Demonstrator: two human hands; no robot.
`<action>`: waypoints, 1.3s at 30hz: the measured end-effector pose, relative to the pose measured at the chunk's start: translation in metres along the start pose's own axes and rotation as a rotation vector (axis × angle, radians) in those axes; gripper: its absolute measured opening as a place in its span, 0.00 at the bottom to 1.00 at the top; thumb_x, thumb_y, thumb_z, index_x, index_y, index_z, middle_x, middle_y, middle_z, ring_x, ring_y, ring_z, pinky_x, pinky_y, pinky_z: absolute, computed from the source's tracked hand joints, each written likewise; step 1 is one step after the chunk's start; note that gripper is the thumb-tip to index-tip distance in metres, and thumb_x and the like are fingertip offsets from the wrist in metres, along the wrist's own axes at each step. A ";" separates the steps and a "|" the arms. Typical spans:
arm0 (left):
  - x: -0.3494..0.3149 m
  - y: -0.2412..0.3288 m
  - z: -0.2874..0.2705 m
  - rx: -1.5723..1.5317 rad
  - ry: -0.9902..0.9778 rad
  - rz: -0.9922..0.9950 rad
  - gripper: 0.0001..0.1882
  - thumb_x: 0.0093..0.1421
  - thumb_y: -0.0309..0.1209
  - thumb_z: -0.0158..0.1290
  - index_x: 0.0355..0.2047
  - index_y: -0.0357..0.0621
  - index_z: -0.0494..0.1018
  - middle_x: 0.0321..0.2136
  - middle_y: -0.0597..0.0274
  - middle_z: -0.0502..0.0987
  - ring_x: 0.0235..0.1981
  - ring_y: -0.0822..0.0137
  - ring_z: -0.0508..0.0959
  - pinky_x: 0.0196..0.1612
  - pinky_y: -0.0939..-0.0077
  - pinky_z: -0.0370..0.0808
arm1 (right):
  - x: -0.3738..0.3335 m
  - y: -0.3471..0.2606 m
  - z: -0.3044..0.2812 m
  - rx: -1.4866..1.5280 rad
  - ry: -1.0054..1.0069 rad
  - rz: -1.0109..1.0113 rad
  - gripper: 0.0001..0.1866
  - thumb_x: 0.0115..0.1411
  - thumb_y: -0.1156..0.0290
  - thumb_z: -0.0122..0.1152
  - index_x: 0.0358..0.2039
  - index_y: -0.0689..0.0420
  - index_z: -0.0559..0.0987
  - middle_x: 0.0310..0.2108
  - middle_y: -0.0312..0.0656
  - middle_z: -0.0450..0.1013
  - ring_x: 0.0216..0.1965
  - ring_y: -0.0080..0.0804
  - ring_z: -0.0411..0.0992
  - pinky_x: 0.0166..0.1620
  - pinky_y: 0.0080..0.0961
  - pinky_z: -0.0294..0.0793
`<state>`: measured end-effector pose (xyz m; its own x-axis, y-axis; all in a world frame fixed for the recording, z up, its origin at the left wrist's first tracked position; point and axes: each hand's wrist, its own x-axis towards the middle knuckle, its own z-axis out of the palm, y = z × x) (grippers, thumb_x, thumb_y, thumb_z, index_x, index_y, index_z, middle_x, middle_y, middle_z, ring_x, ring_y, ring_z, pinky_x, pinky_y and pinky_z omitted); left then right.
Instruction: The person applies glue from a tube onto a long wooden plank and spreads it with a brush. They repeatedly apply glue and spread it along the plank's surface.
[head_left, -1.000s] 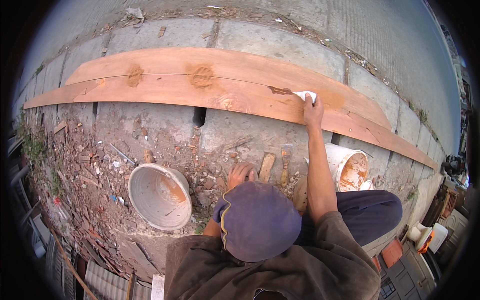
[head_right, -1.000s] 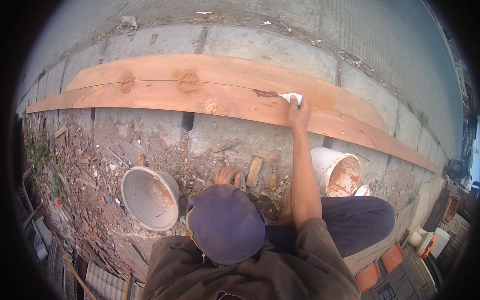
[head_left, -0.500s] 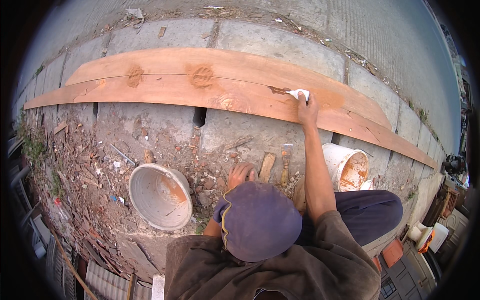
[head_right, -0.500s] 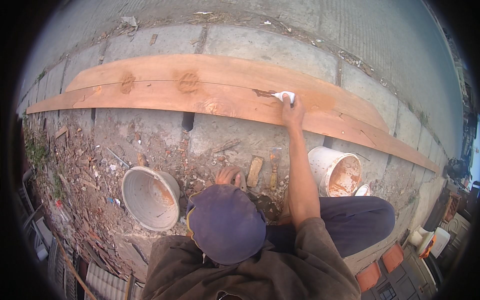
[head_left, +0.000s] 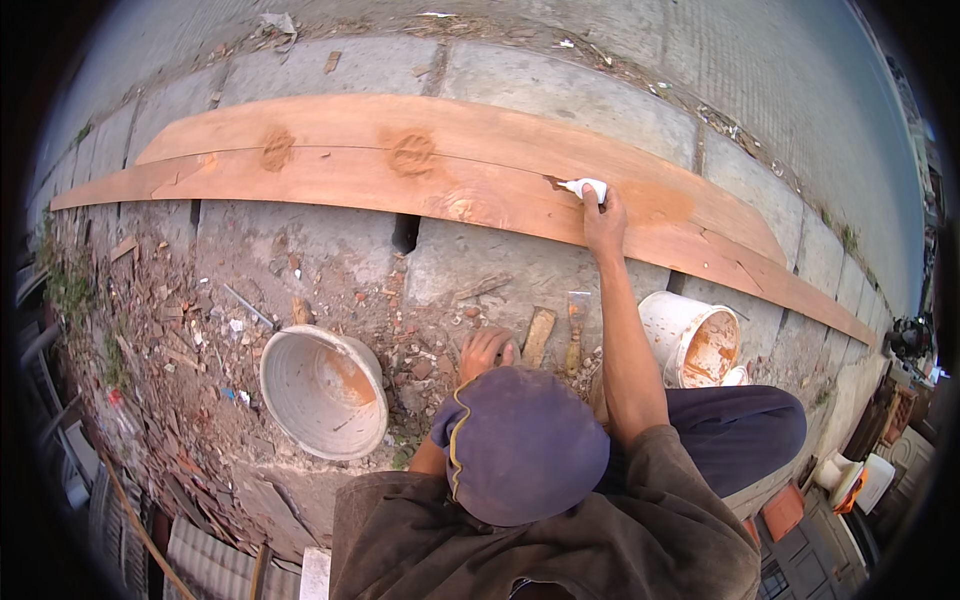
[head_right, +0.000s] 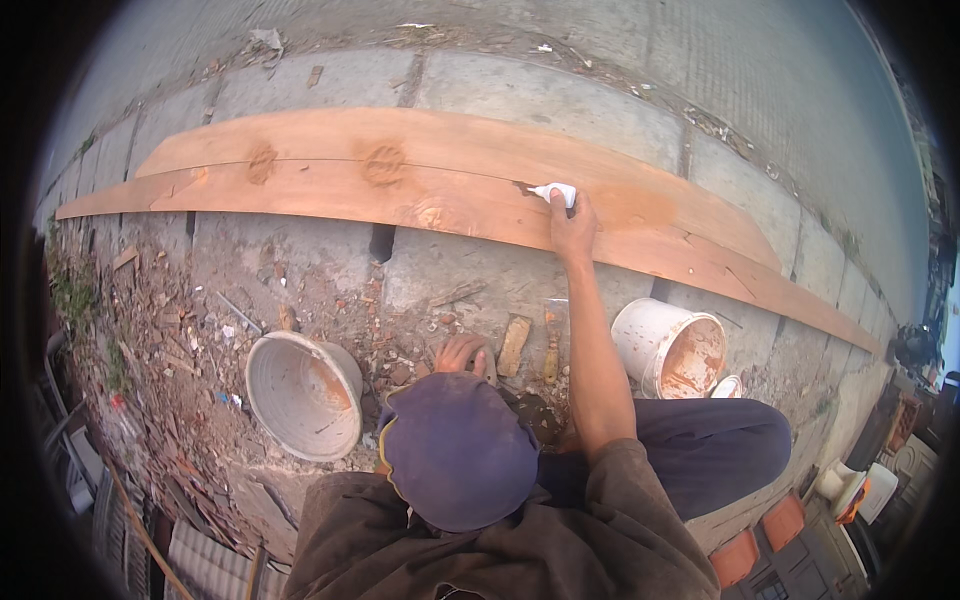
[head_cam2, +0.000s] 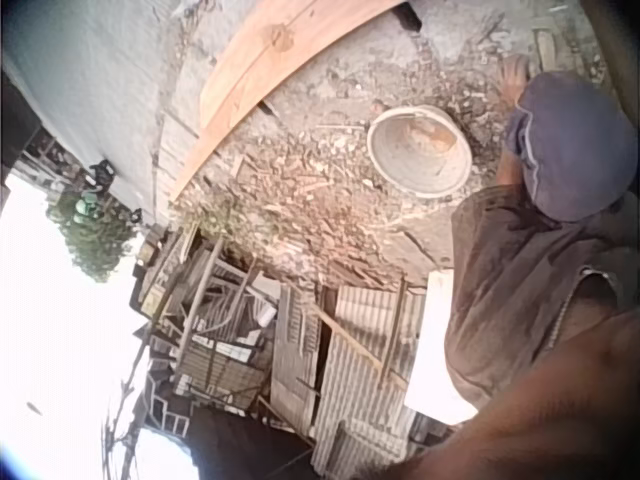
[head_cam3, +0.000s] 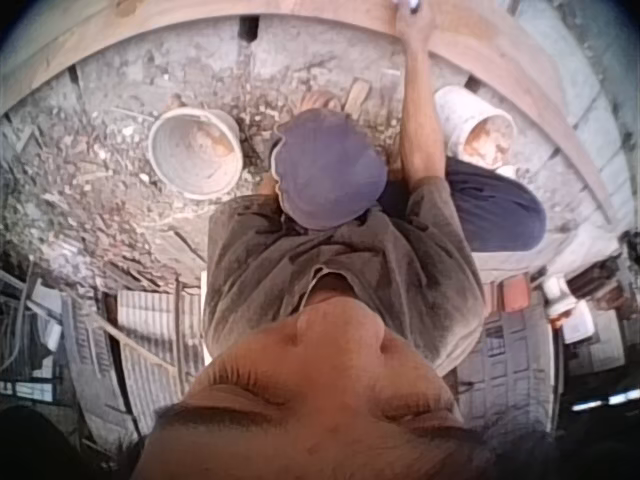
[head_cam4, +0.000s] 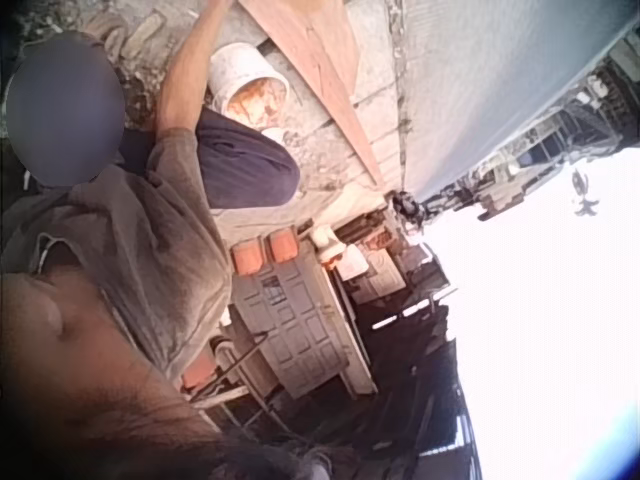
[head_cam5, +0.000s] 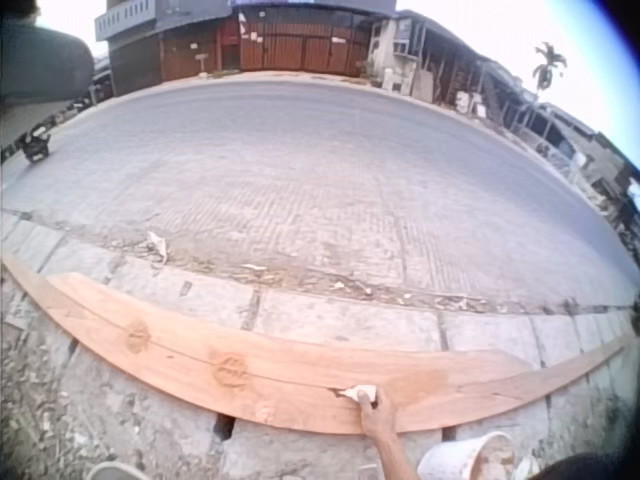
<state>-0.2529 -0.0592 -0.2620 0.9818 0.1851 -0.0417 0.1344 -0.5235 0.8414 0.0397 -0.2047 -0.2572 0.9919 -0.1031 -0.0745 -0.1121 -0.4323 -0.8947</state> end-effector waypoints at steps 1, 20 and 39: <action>0.000 0.000 0.000 -0.001 0.002 0.001 0.11 0.60 0.30 0.55 0.41 0.38 0.79 0.43 0.54 0.81 0.49 0.54 0.78 0.54 0.57 0.69 | -0.001 -0.002 0.001 -0.010 0.009 -0.007 0.16 0.67 0.60 0.62 0.40 0.63 0.81 0.33 0.39 0.79 0.33 0.24 0.73 0.39 0.27 0.73; -0.003 -0.006 0.004 0.003 -0.004 0.001 0.12 0.61 0.30 0.54 0.42 0.37 0.79 0.43 0.53 0.81 0.49 0.52 0.78 0.55 0.56 0.69 | 0.008 0.026 -0.033 -0.034 0.066 0.003 0.17 0.68 0.59 0.61 0.41 0.64 0.79 0.34 0.44 0.79 0.35 0.30 0.75 0.41 0.30 0.73; -0.004 -0.004 -0.001 0.015 0.008 0.002 0.11 0.60 0.31 0.55 0.42 0.39 0.79 0.43 0.55 0.81 0.49 0.55 0.78 0.54 0.57 0.69 | -0.051 -0.051 0.042 0.644 -0.306 0.475 0.13 0.71 0.63 0.57 0.47 0.59 0.75 0.31 0.36 0.74 0.27 0.21 0.71 0.34 0.22 0.74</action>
<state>-0.2571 -0.0570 -0.2652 0.9810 0.1904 -0.0359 0.1347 -0.5366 0.8330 -0.0030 -0.1395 -0.2263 0.8312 0.1421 -0.5375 -0.5559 0.1985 -0.8072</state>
